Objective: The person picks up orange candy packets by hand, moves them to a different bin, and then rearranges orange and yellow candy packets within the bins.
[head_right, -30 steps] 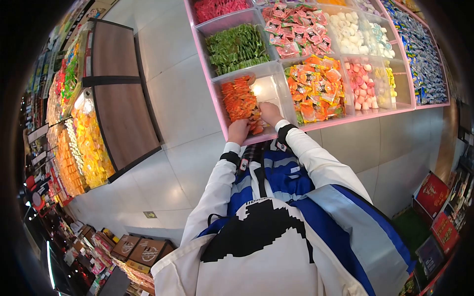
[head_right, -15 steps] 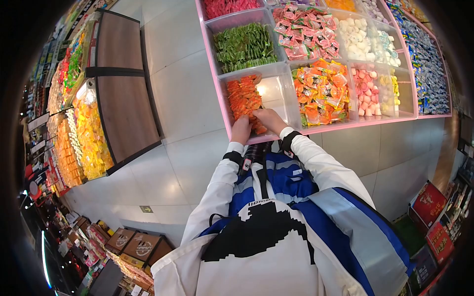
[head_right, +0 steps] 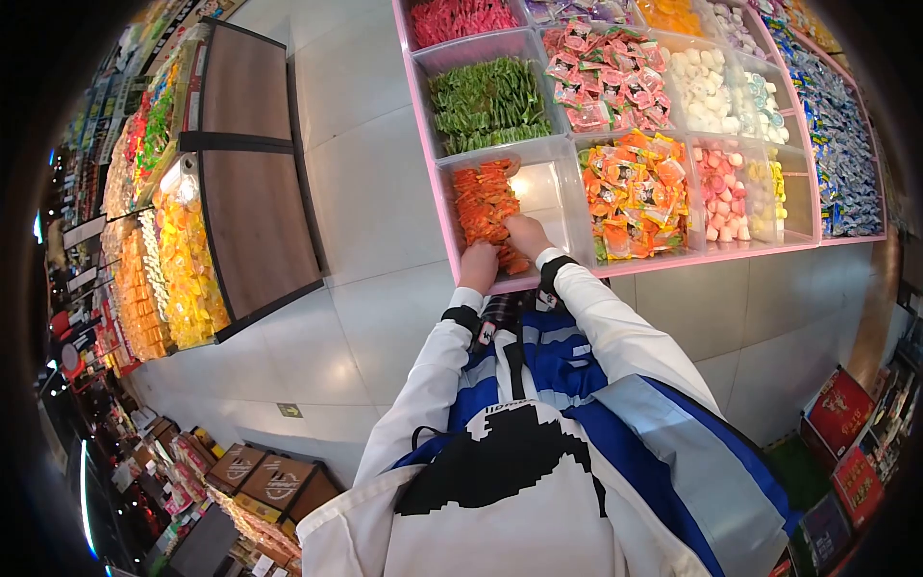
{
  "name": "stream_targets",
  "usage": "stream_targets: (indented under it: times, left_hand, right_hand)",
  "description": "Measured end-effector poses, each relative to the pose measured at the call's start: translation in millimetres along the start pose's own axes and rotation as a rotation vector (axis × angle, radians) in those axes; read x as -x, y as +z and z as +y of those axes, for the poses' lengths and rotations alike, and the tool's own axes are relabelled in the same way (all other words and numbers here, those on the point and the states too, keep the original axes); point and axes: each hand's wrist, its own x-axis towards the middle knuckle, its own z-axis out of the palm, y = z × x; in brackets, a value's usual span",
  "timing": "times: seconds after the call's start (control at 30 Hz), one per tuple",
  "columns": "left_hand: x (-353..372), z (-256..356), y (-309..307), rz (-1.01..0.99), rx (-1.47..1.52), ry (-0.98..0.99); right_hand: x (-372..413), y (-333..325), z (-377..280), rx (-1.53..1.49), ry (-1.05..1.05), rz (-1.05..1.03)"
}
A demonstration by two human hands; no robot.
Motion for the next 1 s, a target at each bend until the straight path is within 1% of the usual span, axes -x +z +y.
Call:
stream_targets:
  times: [0.07,0.2,0.27,0.3,0.37,0.4,0.47,0.5,0.57,0.6,0.67,0.7,0.77,0.8,0.87,0.9,0.97,1.0]
  left_hand:
    - [1.9,-2.1,-0.8,0.07,-0.067,0.142]
    - [1.7,2.2,-7.6,0.026,-0.037,0.124]
    - [3.7,4.4,-14.0,0.098,-0.061,0.146]
    - [4.6,5.6,-18.5,0.096,-0.06,0.147]
    - [3.2,7.3,-22.8,0.214,-0.121,0.198]
    - [0.6,5.9,-18.1,0.215,-0.119,0.202]
    - [-1.4,3.9,-13.1,0.179,0.108,0.252]
    - [-1.0,4.3,-11.0,0.176,0.108,0.254]
    - [-1.7,3.5,-5.9,0.143,0.217,0.206]
    - [-3.0,1.8,-3.1,0.14,0.216,0.208]
    - [-6.6,-0.7,-1.5,0.143,0.339,0.123]
    - [-6.8,0.1,-1.4,0.141,0.339,0.124]
    - [-5.6,4.6,-4.8,0.197,0.419,0.082]
    - [-4.6,7.4,-8.8,0.195,0.42,0.082]
    - [-3.3,11.6,-15.2,0.058,0.425,-0.005]
    - [-3.7,12.5,-18.1,0.056,0.427,-0.003]
    - [-7.1,10.9,-20.8,0.023,0.152,0.149]
    - [-8.5,11.3,-18.7,0.024,0.152,0.147]
  right_hand:
    - [-0.9,5.8,0.4,0.005,0.044,0.051]
    - [11.9,-0.3,2.0,-0.001,0.112,0.105]
    - [16.9,1.4,5.2,-0.15,0.162,0.098]
    - [17.0,4.0,7.0,-0.15,0.164,0.096]
    - [16.2,6.7,11.0,-0.328,0.103,-0.013]
    - [15.9,7.4,12.7,-0.326,0.106,-0.01]
    - [16.2,11.2,14.4,-0.473,0.207,-0.073]
    - [17.2,13.4,15.3,-0.474,0.21,-0.072]
    - [17.2,20.9,19.1,-0.597,0.261,-0.098]
    - [16.9,26.1,22.3,-0.599,0.264,-0.097]
    - [15.8,29.5,24.9,-0.699,0.235,-0.061]
    - [16.3,27.9,24.3,-0.701,0.237,-0.059]
    - [18.3,21.9,21.3,-0.75,0.288,-0.057]
    - [19.3,17.9,18.5,-0.75,0.29,-0.057]
    - [21.1,16.4,18.0,-0.717,0.286,-0.13]
    - [20.5,17.2,22.2,-0.716,0.289,-0.129]
    - [15.2,11.8,26.0,-0.649,0.344,-0.151]
    - [13.3,7.0,24.3,-0.649,0.343,-0.152]
